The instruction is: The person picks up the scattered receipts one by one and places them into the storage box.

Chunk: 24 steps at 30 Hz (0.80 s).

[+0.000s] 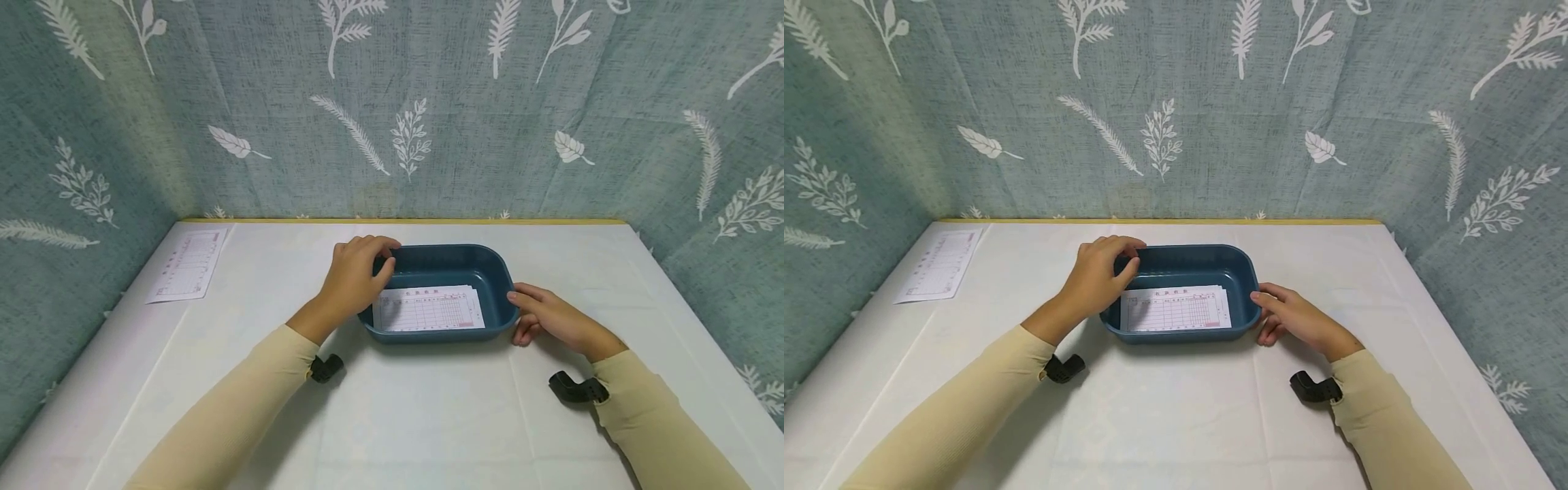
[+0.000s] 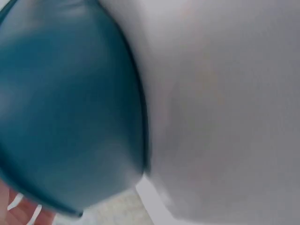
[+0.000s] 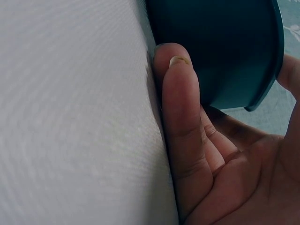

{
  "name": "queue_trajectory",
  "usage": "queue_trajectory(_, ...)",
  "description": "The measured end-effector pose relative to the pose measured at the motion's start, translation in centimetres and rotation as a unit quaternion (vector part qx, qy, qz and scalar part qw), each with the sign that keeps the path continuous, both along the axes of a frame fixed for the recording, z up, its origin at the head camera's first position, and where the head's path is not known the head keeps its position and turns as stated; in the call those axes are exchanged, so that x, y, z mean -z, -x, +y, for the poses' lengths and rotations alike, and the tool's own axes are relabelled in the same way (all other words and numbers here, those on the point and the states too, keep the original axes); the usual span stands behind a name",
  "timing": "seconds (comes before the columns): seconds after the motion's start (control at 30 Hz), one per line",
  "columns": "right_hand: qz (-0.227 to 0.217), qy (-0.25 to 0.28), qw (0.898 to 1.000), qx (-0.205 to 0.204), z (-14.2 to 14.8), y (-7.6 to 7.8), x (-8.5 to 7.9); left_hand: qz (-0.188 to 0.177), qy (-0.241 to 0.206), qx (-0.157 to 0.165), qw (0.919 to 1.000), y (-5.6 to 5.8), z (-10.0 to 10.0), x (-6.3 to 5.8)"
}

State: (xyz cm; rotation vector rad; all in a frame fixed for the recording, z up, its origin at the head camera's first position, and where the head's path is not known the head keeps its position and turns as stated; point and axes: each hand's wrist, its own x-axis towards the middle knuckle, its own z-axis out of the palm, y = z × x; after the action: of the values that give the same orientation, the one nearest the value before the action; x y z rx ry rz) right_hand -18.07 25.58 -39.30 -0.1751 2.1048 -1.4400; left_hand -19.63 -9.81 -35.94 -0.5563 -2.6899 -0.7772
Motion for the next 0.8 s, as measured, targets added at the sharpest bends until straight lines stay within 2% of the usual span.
queue_trajectory(0.23,0.006,-0.003,1.0,-0.001,0.1,0.0,0.1,-0.008,0.02,-0.044,0.9988,0.2,-2.4,-0.8)
queue_trajectory(0.37,0.01,0.004,1.0,-0.001,0.1,0.2,0.2,-0.001,0.023,-0.068,0.9974,0.2,-3.9,-1.1)
queue_trajectory(0.8,0.015,0.002,1.0,0.0,0.1,-0.1,0.2,-0.019,0.025,-0.115,0.9929,0.8,-6.6,-1.1)
